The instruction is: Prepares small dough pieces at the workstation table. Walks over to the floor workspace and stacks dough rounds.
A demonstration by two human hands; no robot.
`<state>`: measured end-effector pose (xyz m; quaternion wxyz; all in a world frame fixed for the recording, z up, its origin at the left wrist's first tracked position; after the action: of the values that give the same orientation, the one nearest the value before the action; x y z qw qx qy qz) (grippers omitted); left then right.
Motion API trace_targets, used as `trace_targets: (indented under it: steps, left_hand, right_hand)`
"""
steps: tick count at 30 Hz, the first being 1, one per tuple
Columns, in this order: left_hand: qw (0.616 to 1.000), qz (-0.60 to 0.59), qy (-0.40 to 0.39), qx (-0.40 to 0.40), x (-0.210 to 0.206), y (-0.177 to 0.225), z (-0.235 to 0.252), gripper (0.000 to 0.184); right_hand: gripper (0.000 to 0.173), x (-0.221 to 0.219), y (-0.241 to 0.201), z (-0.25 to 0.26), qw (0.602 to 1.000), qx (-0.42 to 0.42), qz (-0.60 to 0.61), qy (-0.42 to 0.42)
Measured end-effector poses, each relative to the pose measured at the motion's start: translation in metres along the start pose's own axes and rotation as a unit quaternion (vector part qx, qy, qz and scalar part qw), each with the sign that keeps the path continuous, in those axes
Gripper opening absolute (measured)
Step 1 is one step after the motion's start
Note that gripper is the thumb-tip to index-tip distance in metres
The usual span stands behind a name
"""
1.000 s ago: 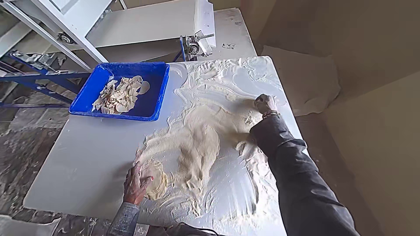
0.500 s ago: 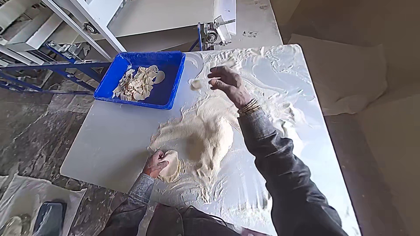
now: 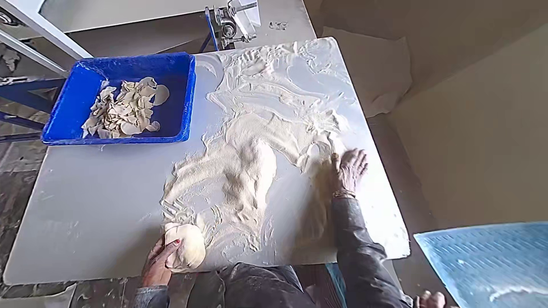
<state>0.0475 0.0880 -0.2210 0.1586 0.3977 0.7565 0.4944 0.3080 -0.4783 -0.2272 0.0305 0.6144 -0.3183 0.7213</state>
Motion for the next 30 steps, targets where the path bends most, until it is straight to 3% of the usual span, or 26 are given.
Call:
trace_targets:
  steps: [4,7,9,11,12,14,15,17,19,20,22,23,25,26,27,29,30]
  left_hand:
    - [0.999,-0.027,-0.001,-0.018,-0.006,0.018,0.003,0.044]
    - [0.996,-0.067,0.023,-0.047,0.003,0.040,0.004,0.038]
    - [0.994,-0.088,0.027,-0.067,0.021,0.053,0.007,0.042]
    - [0.991,-0.095,0.037,-0.088,0.043,0.065,0.010,0.043]
    - [0.990,-0.092,0.039,-0.098,0.053,0.071,0.012,0.042]
    - [0.989,-0.087,0.046,-0.108,0.072,0.078,0.017,0.040]
    - [0.989,-0.089,0.051,-0.108,0.081,0.077,0.021,0.040]
    - [0.990,-0.086,0.059,-0.100,0.097,0.070,0.024,0.038]
    - [0.991,-0.091,0.057,-0.085,0.104,0.062,0.028,0.037]
    - [0.991,-0.094,0.055,-0.076,0.108,0.058,0.029,0.037]
    - [0.993,-0.094,0.047,-0.060,0.117,0.051,0.031,0.036]
    - [0.993,-0.095,0.044,-0.055,0.122,0.048,0.030,0.036]
    - [0.993,-0.101,0.036,-0.052,0.134,0.045,0.028,0.036]
    - [0.993,-0.103,0.028,-0.050,0.139,0.045,0.028,0.035]
    - [0.993,-0.103,0.020,-0.048,0.143,0.046,0.028,0.034]
    - [0.994,-0.100,0.019,-0.044,0.152,0.046,0.032,0.034]
    - [0.994,-0.100,0.022,-0.042,0.156,0.046,0.035,0.034]
  right_hand:
    - [0.089,-0.052,-0.108,-0.007,0.988,0.108,0.091,-0.056]
    - [0.086,-0.068,-0.209,-0.084,0.948,0.263,0.118,-0.134]
    - [0.085,-0.072,-0.255,-0.203,0.881,0.393,0.116,-0.235]
    - [0.076,-0.086,-0.261,-0.342,0.746,0.521,0.100,-0.402]
    - [0.072,-0.092,-0.254,-0.393,0.687,0.580,0.125,-0.420]
    - [0.073,-0.100,-0.243,-0.420,0.638,0.644,0.154,-0.393]
    - [0.077,-0.105,-0.245,-0.403,0.642,0.632,0.117,-0.419]
    - [0.081,-0.112,-0.253,-0.341,0.693,0.563,0.085,-0.442]
    - [0.078,-0.113,-0.261,-0.263,0.757,0.437,0.116,-0.473]
    - [0.065,-0.101,-0.266,-0.222,0.805,0.338,0.113,-0.474]
    - [0.038,-0.068,-0.278,-0.144,0.889,0.212,0.059,-0.402]
    - [0.038,-0.066,-0.272,-0.114,0.913,0.171,0.061,-0.364]
    - [0.045,-0.067,-0.258,-0.067,0.961,0.183,0.052,-0.198]
    - [0.050,-0.068,-0.262,-0.069,0.968,0.189,0.051,-0.157]
    - [0.055,-0.077,-0.274,-0.096,0.961,0.212,0.064,-0.167]
    - [0.058,-0.099,-0.323,-0.203,0.908,0.328,0.115,-0.235]
    - [0.059,-0.113,-0.346,-0.273,0.863,0.399,0.128,-0.282]
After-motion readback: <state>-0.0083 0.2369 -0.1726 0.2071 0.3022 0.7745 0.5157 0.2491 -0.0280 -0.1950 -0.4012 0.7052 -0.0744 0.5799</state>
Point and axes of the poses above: each hand's wrist, its own z-axis towards the middle knuckle, its own x-axis out of the back of the hand, y = z × x, the point moved 10 cm from there along z, towards the middle knuckle, and after that the axes turned 4 degrees about -x, right-handed, at the moved point
